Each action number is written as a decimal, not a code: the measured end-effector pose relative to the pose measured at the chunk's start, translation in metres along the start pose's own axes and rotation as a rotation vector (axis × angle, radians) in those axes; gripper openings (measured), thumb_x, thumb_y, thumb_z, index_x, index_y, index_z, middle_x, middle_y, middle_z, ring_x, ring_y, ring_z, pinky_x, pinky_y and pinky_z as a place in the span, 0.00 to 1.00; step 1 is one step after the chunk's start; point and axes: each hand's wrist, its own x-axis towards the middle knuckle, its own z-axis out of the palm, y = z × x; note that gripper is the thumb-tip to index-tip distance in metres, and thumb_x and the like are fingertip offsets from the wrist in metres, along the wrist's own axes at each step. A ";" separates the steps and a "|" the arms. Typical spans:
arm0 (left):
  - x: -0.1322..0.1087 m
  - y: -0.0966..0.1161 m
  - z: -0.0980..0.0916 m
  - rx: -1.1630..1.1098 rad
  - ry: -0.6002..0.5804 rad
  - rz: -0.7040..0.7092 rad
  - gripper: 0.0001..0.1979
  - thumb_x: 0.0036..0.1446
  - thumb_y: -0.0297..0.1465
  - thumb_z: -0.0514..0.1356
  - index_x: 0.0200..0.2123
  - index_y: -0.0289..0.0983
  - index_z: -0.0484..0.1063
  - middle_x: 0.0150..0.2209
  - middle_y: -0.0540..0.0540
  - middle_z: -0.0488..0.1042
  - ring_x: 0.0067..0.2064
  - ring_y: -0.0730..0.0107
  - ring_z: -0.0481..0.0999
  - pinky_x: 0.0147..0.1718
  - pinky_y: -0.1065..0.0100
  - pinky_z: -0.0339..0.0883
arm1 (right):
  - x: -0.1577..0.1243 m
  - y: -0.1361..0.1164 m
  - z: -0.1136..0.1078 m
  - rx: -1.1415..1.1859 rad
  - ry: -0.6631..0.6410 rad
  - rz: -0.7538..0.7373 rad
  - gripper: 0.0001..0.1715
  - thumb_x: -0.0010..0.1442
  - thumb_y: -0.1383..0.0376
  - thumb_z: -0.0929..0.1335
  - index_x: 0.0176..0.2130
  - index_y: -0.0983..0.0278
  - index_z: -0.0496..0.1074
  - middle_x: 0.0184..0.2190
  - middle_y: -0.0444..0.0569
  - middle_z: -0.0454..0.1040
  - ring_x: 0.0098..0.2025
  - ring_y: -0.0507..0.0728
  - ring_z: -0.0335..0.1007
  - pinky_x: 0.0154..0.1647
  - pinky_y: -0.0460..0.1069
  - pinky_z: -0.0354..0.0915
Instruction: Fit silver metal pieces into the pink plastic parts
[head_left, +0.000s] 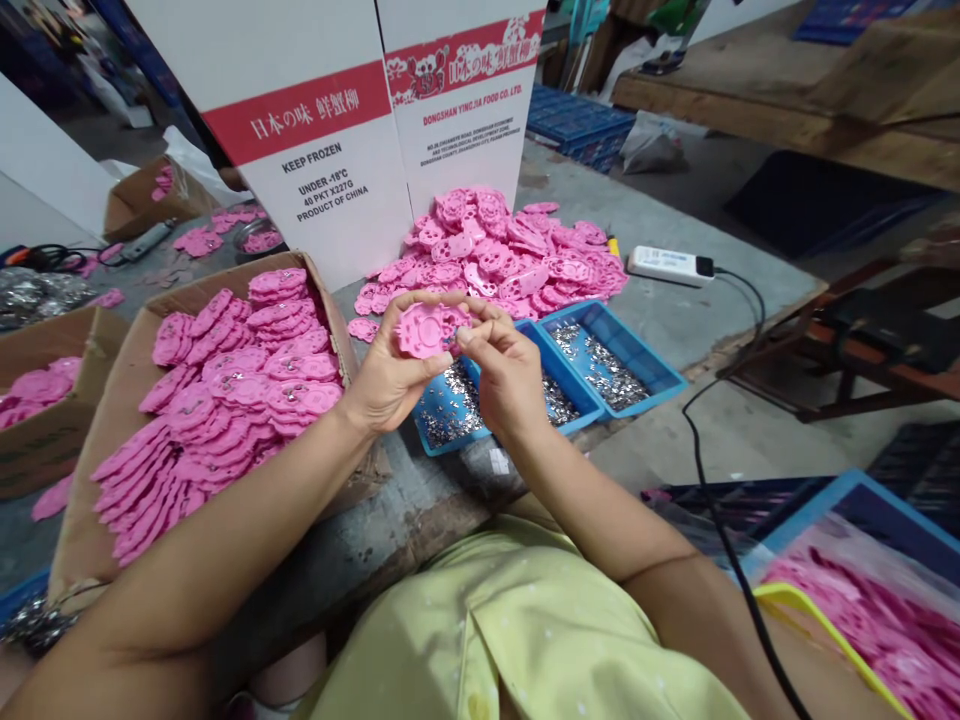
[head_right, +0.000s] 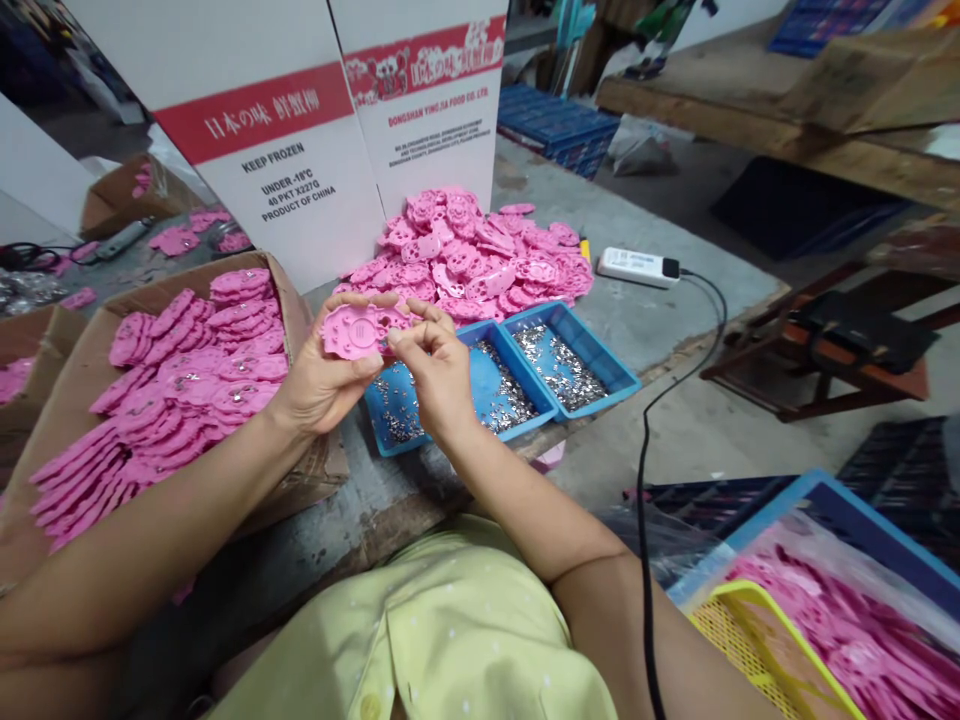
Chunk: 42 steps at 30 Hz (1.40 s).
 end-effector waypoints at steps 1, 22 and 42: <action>0.000 0.000 -0.001 0.004 -0.004 0.003 0.32 0.37 0.27 0.80 0.45 0.45 0.71 0.60 0.47 0.77 0.65 0.60 0.75 0.57 0.64 0.73 | 0.000 0.001 0.000 -0.002 0.005 0.003 0.16 0.59 0.56 0.75 0.26 0.60 0.72 0.56 0.53 0.76 0.66 0.64 0.66 0.69 0.64 0.62; 0.010 -0.016 -0.015 0.069 -0.160 0.239 0.31 0.43 0.28 0.80 0.46 0.46 0.70 0.57 0.49 0.79 0.62 0.61 0.76 0.63 0.60 0.69 | -0.004 0.004 0.016 0.134 0.112 0.025 0.15 0.53 0.58 0.75 0.23 0.59 0.69 0.47 0.50 0.79 0.63 0.64 0.67 0.68 0.64 0.60; 0.007 -0.018 -0.013 0.118 -0.090 0.275 0.29 0.45 0.30 0.79 0.49 0.47 0.74 0.57 0.49 0.80 0.60 0.62 0.77 0.62 0.61 0.69 | 0.000 0.007 0.018 0.314 0.069 0.176 0.17 0.46 0.59 0.79 0.25 0.59 0.70 0.27 0.42 0.69 0.36 0.54 0.65 0.48 0.53 0.67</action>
